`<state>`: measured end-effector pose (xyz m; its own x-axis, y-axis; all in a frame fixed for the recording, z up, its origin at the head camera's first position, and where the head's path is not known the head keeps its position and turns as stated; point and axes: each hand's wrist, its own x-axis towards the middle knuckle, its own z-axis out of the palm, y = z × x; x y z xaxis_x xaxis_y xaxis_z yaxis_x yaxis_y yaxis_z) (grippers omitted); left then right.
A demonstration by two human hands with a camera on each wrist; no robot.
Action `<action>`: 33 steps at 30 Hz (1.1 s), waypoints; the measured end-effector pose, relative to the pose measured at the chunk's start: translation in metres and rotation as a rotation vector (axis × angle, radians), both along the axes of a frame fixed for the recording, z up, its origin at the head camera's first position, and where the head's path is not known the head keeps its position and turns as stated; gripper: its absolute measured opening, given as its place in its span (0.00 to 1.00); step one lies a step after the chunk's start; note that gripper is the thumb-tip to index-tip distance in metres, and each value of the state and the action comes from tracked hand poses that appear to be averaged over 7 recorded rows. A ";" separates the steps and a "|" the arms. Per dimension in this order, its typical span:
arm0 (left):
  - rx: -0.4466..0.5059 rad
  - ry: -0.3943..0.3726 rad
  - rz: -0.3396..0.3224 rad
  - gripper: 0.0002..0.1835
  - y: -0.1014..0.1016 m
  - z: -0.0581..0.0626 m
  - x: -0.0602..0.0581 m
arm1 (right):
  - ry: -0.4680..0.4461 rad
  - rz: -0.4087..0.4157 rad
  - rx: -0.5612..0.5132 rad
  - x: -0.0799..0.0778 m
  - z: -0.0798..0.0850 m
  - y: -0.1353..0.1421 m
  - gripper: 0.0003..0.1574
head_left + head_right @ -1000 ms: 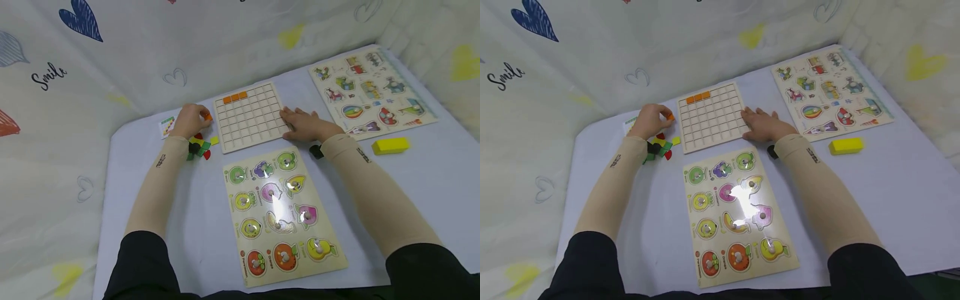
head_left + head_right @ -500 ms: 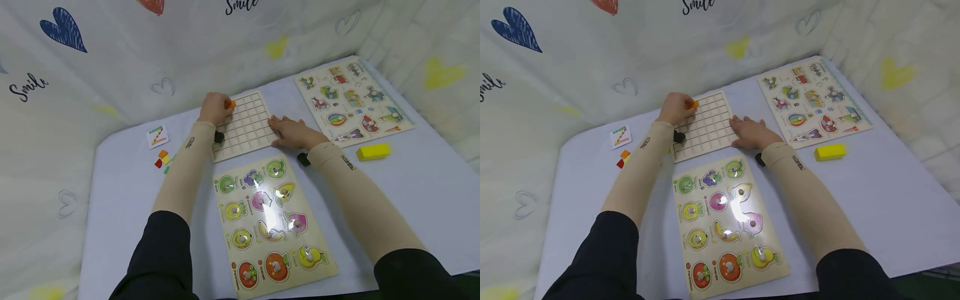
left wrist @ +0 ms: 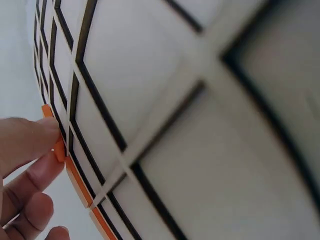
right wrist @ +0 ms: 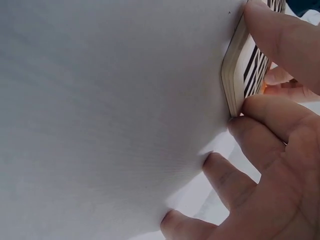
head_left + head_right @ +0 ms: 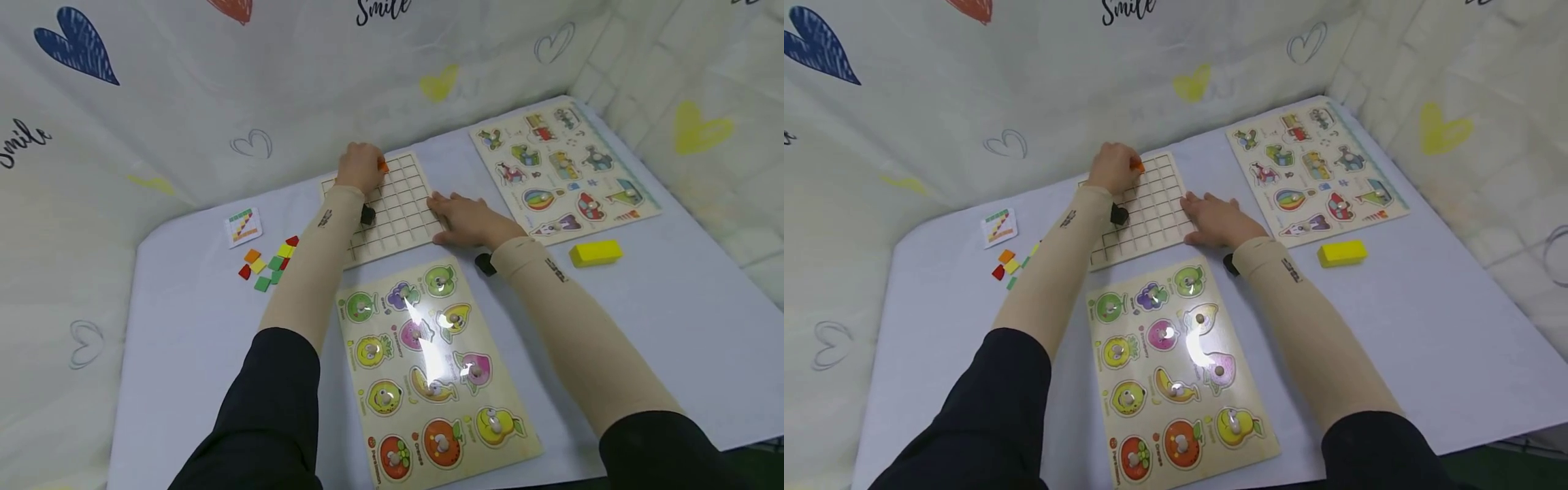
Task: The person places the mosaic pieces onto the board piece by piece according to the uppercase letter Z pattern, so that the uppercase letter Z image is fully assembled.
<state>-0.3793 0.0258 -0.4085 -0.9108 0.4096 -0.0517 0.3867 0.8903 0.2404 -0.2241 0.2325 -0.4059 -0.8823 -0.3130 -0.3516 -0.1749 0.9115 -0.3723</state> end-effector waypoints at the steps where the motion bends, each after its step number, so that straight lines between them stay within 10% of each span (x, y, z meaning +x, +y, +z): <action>1: -0.010 0.005 0.001 0.14 0.001 0.000 0.000 | 0.002 -0.001 0.000 0.000 0.000 0.000 0.54; 18: -0.053 0.031 0.051 0.19 -0.015 0.004 0.012 | -0.006 -0.006 -0.003 -0.002 0.000 -0.002 0.54; 33: 0.036 -0.011 0.168 0.19 -0.123 0.001 0.049 | -0.034 0.038 -0.017 -0.008 -0.001 -0.002 0.54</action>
